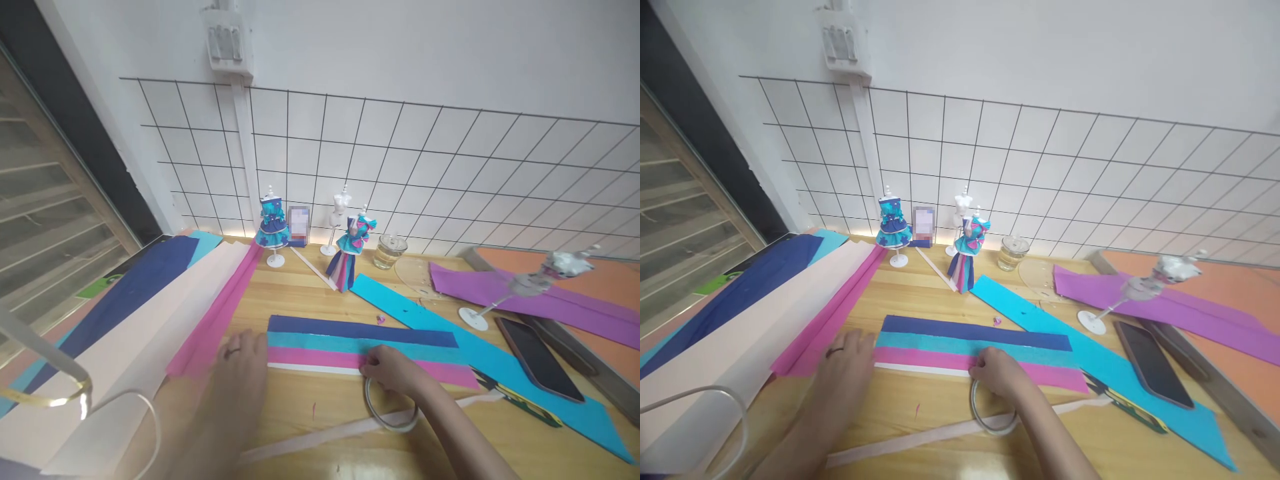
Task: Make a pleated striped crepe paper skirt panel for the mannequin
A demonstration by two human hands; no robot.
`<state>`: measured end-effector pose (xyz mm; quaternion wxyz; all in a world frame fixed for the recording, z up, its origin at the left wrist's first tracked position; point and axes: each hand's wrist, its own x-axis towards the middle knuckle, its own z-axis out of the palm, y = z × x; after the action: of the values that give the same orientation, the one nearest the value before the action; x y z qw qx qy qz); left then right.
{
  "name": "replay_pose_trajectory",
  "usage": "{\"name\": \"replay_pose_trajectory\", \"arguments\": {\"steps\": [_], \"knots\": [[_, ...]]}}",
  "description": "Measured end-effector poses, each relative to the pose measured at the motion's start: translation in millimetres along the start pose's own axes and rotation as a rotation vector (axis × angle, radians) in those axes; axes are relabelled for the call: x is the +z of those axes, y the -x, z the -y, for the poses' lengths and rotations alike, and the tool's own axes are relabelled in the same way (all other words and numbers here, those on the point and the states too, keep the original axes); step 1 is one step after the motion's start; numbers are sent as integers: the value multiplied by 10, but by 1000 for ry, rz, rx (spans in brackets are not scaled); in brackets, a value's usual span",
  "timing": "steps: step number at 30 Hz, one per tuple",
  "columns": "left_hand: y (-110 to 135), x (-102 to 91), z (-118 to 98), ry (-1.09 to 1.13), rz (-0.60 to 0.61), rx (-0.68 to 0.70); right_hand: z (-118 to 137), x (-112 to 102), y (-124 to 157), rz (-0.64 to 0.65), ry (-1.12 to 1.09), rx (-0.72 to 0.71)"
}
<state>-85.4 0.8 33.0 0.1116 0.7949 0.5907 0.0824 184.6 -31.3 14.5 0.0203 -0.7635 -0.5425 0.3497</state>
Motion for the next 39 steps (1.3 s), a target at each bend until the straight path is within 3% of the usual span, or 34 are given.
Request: {"name": "replay_pose_trajectory", "arguments": {"steps": [2, 5, 8, 11, 19, 31, 39], "knots": [[12, 49, -253, -17, 85, 91, 8, -5, -1, 2, 9, -2], [-23, 198, -626, 142, 282, 363, 9, -11, -4, 1, 24, -9], [-131, 398, -878, 247, 270, 509, 6, -16, 4, -9, 38, -15], [-255, 570, -999, 251, 270, 500, 12, -22, 18, -17, 48, -29], [-306, 693, -1098, 222, 230, 450, 5, -23, 9, -31, 20, -23], [-309, 732, -1102, 196, 244, 394, -51, -253, 197, 225, -187, -88], [-312, 732, -1106, 193, 222, 397, -218, -450, 264, 228, -210, 10]]}}
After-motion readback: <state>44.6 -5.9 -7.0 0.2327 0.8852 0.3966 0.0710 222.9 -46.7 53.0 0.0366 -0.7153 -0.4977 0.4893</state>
